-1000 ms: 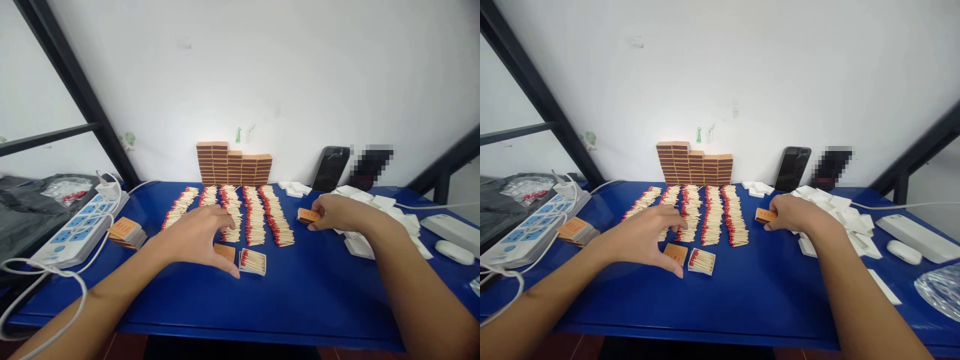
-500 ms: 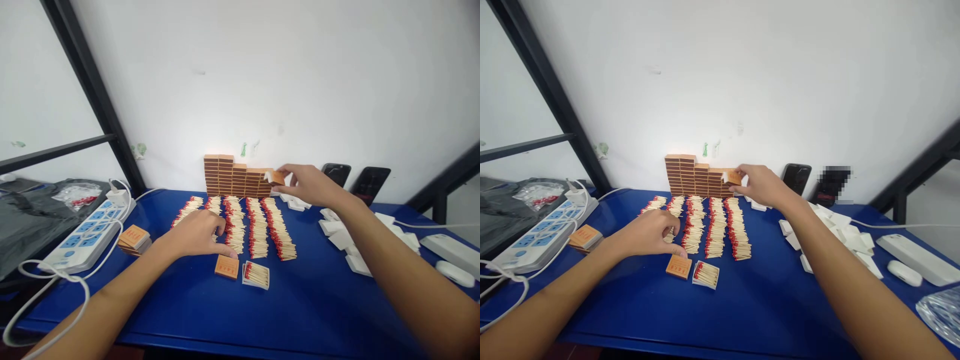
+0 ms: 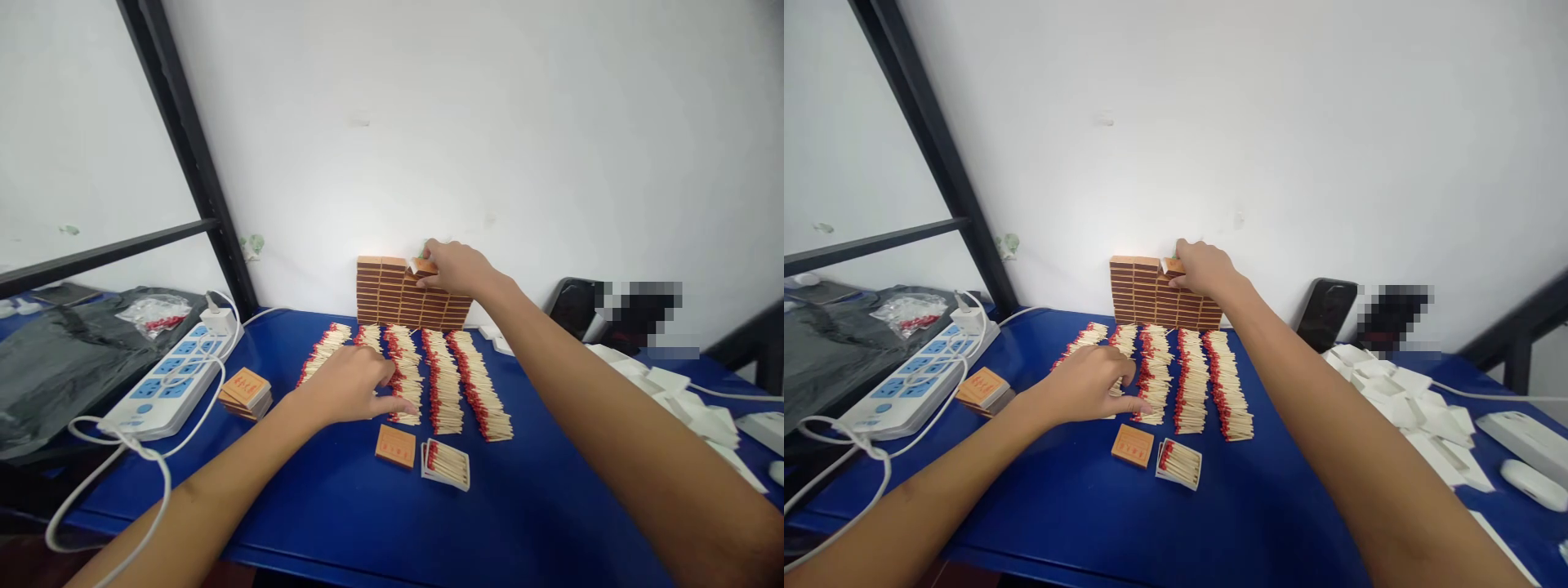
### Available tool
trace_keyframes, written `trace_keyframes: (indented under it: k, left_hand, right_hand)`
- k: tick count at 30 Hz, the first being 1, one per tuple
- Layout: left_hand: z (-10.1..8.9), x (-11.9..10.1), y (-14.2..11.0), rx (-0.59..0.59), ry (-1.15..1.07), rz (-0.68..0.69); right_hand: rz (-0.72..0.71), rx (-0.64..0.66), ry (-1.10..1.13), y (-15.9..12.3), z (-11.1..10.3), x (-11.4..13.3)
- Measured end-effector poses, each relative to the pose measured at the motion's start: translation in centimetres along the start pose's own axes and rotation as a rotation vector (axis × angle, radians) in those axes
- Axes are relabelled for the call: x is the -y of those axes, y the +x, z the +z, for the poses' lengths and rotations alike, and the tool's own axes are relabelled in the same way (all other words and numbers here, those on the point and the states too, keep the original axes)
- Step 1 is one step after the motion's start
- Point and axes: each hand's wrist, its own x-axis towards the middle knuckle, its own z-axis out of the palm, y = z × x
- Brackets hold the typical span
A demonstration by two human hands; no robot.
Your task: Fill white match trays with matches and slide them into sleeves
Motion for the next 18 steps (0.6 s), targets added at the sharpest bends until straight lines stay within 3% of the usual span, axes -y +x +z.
trace_keyframes:
  k: [7,18]
  left_hand:
    - [0.0,-0.2,-0.1,0.014,0.043,0.001]
    - [0.3,-0.1,-0.1,-0.003,0.056,0.025]
  right_hand:
    - [0.006,-0.03,-0.02,0.3,0.5,-1.1]
    - [0.067,-0.162,0.034,-0.4,1.5,0.6]
